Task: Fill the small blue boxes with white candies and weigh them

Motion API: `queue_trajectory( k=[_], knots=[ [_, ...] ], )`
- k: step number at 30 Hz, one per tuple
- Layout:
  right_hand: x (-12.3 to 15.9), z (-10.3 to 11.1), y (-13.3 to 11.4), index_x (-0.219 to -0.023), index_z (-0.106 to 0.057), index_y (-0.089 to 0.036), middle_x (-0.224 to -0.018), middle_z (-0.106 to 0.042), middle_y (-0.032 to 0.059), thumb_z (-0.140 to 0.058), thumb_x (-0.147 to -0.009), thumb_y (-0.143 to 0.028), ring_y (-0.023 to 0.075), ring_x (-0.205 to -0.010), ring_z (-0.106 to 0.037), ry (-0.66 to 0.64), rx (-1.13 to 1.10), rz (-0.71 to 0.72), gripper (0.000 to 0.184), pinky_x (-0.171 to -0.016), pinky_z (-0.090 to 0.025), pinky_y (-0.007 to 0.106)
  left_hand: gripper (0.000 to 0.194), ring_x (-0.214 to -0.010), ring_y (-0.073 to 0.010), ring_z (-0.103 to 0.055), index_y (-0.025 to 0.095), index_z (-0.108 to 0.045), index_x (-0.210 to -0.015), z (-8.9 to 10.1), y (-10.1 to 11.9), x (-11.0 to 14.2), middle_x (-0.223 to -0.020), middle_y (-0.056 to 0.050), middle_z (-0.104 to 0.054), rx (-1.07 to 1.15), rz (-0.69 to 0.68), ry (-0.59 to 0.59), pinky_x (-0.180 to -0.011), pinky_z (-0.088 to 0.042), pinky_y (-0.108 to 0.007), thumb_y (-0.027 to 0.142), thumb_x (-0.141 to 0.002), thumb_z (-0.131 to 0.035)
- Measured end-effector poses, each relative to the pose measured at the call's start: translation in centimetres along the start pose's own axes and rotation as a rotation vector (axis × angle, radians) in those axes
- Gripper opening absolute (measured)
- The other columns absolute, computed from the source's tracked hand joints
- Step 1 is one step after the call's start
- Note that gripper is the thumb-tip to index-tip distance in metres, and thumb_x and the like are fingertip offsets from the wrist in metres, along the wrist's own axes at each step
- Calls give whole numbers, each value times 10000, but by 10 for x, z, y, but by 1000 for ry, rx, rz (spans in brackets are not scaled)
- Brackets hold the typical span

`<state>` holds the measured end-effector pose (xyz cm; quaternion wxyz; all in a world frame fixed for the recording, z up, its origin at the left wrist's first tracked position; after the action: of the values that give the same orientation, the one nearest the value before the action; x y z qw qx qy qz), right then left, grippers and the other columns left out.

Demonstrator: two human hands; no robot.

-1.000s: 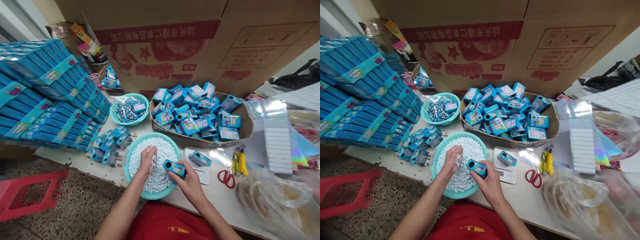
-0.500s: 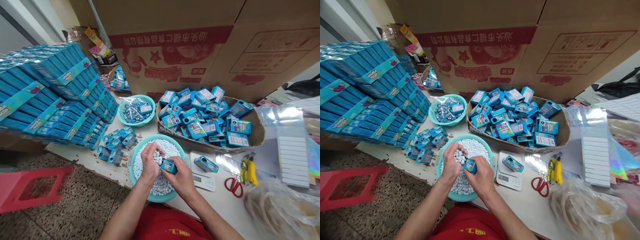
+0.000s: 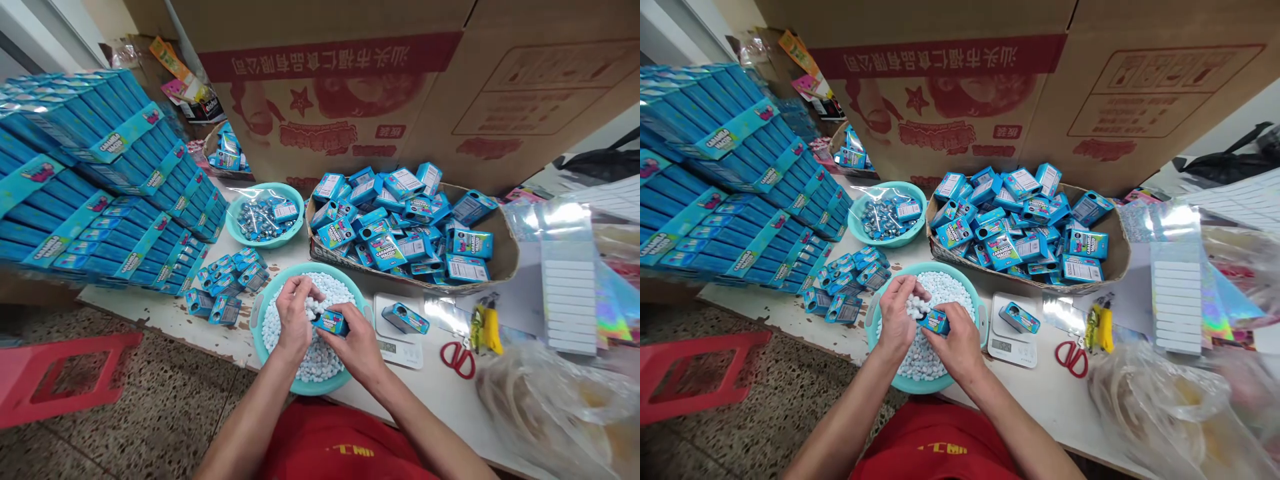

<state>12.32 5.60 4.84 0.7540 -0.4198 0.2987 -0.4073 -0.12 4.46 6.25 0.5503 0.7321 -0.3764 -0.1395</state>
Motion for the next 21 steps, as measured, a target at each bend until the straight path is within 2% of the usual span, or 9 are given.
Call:
queue_trajectory(
  k=[4, 9, 16, 21],
  knots=[
    [1, 1, 0, -961, -572, -214, -932, -618, 47, -674, -740, -270, 224, -902, -569, 13, 18, -1, 250, -777, -452, 341, 192, -584, -110, -554, 162, -536, -723, 0, -2, 1, -645, 19, -548, -1, -9, 17, -573, -437, -228, 327, -746, -632],
    [2, -2, 0, -950, -572, -207, -924, -616, 44, -688, -715, -229, 225, -896, -569, 2, 13, -19, 263, -768, -451, 342, 208, -579, -115, -568, 158, -539, -739, 1, -6, 4, -617, 18, -555, -42, -32, -1, -592, -453, -231, 346, -788, -611],
    [3, -2, -6, -927, -571, -206, -892, -602, 21, -716, -698, -195, 200, -866, -568, 49, -72, -24, 271, -755, -440, 317, 204, -632, -130, -617, 164, -569, -819, 0, 3, 10, -750, -8, -607, -60, -75, -57, -602, -485, -241, 367, -807, -592],
    [0, -4, -10, -939, -576, -206, -901, -598, 26, -715, -714, -204, 197, -869, -551, 67, -105, 11, 264, -755, -428, 318, 228, -595, -118, -590, 166, -580, -835, -3, 8, 10, -711, -7, -596, -34, -88, -118, -577, -486, -236, 393, -819, -571]
  ],
)
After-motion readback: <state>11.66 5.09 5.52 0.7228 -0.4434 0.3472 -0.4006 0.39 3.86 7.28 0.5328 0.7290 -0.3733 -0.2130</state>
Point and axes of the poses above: each hand's wrist, its own x-axis away from the middle knuckle, its own z-axis out of the back of the hand, y = z × x, the point moved 3 cm from there along -x, towards the middle knuckle
